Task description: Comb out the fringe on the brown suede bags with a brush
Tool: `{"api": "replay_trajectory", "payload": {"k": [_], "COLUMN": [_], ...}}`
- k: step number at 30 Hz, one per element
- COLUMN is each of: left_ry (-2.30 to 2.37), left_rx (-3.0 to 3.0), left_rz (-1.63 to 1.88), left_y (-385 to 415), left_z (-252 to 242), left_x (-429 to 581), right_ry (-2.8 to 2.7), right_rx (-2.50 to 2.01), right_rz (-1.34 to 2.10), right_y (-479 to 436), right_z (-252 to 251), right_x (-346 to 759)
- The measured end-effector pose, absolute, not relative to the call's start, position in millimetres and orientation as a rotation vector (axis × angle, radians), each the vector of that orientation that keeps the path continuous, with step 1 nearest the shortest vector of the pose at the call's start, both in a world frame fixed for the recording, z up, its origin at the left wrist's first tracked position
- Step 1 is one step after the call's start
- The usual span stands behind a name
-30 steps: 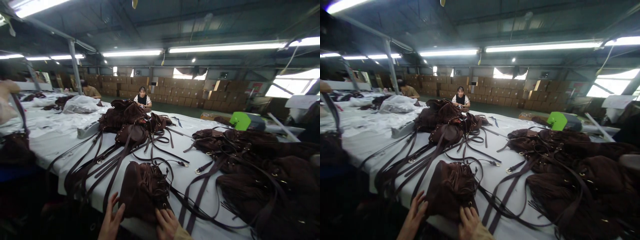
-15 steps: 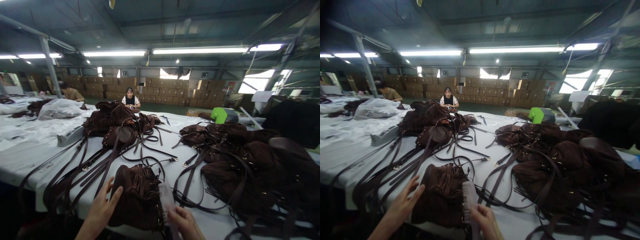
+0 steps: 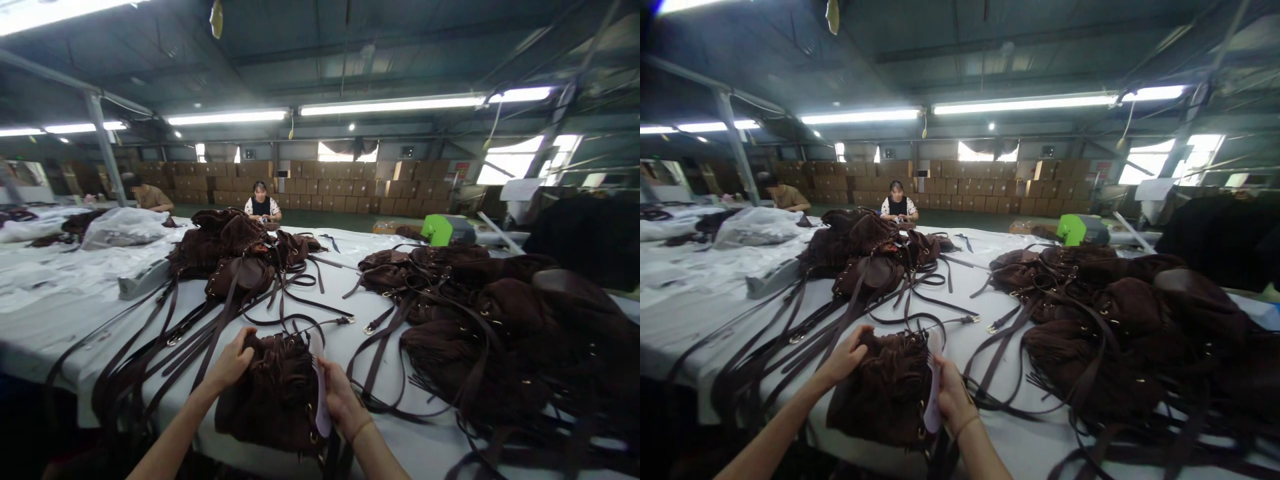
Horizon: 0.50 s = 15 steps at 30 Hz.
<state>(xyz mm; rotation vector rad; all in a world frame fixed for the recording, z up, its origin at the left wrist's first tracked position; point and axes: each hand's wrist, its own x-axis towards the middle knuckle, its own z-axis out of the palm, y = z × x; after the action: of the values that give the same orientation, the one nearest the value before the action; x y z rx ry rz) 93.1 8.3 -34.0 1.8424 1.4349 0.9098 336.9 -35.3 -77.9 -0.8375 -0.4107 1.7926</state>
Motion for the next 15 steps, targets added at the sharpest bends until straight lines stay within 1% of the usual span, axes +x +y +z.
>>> {"api": "replay_trajectory", "payload": {"k": [4, 6, 8, 12, 15], "left_ry": [1.266, 1.311, 1.356, 1.248, 1.101], "left_rx": [1.864, 1.759, 1.578, 1.238, 1.254], "left_rz": [1.183, 1.434, 1.543, 1.438, 1.441], "left_y": [-58, -94, -115, -108, -88], "left_z": [-35, -42, -47, -51, -43], "left_x": [83, 77, 74, 89, 107], "right_ry": [-0.394, -0.396, -0.397, -0.404, -0.415], "right_rx": [-0.758, -0.723, -0.745, -0.866, -0.893], "right_rz": [1.699, 1.594, 1.489, 1.367, 1.310], "right_y": [-58, -82, -103, -117, -110], "right_z": [-63, -55, -49, -40, -35], "right_x": [346, 355, 363, 371, 377]}}
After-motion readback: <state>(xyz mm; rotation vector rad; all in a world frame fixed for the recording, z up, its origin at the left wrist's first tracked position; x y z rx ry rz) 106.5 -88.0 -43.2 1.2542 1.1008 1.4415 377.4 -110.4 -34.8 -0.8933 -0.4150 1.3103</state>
